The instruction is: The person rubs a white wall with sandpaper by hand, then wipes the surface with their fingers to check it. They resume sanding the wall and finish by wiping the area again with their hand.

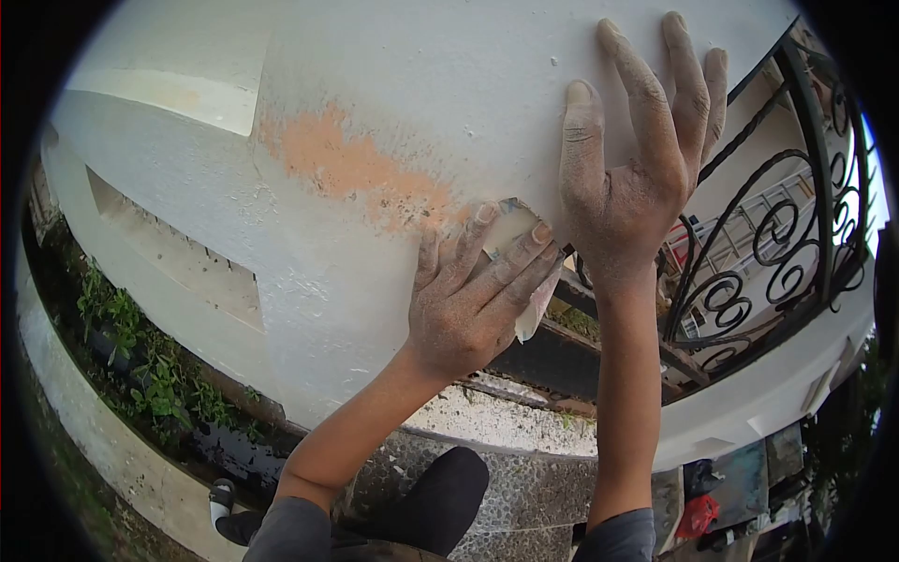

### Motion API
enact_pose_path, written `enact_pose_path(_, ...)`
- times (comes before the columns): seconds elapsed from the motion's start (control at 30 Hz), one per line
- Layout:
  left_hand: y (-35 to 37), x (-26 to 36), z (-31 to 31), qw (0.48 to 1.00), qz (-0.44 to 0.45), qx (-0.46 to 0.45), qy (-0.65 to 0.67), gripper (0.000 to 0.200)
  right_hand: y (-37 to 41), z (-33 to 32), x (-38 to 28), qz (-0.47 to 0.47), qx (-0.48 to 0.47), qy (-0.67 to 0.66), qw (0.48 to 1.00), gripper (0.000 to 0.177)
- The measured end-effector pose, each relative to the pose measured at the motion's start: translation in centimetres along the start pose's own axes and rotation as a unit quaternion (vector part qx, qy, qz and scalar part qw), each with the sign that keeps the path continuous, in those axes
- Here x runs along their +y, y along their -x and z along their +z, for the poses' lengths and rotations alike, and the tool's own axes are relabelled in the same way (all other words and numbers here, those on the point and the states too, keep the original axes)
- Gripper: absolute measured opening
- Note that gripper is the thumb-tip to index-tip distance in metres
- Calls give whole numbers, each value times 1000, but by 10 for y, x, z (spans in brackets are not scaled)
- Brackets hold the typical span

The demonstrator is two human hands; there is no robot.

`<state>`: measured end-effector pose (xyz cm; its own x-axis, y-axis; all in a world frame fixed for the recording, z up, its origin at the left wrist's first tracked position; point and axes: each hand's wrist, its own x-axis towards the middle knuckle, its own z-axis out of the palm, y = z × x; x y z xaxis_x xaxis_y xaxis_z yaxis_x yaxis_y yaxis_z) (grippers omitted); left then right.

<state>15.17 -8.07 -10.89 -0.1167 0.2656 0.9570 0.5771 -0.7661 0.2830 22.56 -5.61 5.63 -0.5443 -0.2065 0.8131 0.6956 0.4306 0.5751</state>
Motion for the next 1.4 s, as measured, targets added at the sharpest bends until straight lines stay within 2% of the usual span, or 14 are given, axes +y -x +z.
enact_pose_path(0.13,82,-19,6,999,-26,-21,-28,30,11,13,38,-63,35,22,997,37)
enact_pose_path(0.23,60,-15,9,1000,-5,15,-18,30,11,15,39,-63,39,24,997,36)
enact_pose_path(0.37,6,-1,1,999,20,-18,-23,31,1,-1,1,-1,0,-3,1000,35)
enact_pose_path(0.5,72,-13,1,999,-31,-29,-10,31,5,0,7,2,4,-2,1000,35)
enact_pose_path(0.57,69,-14,10,1000,-11,-1,1,31,5,0,9,-1,4,-1,1000,35)
enact_pose_path(0.67,4,-1,1,1000,16,-6,1,31,6,1,9,-1,7,1,1000,35)
enact_pose_path(0.8,38,-5,4,1000,-18,-23,0,32,6,3,12,-6,10,2,1000,35)
enact_pose_path(0.9,45,-16,10,1000,21,1,-6,32,7,4,15,-10,14,6,1000,34)
enact_pose_path(1.0,-9,-4,-4,999,31,-20,-18,31,6,4,14,-13,17,6,1000,34)
enact_pose_path(1.1,27,-5,-2,999,-24,-25,13,30,5,8,26,-34,24,12,999,34)
enact_pose_path(1.13,54,-9,1,999,-30,-26,0,29,7,12,36,-64,36,19,997,34)
enact_pose_path(1.2,61,-16,2,1000,-13,-18,7,29,8,15,45,-95,45,31,994,34)
enact_pose_path(1.27,54,-15,7,1000,10,-4,-24,29,11,10,35,-61,29,18,998,34)
enact_pose_path(1.4,4,-1,-1,1000,14,-13,-3,30,2,-1,2,-3,2,2,1000,33)
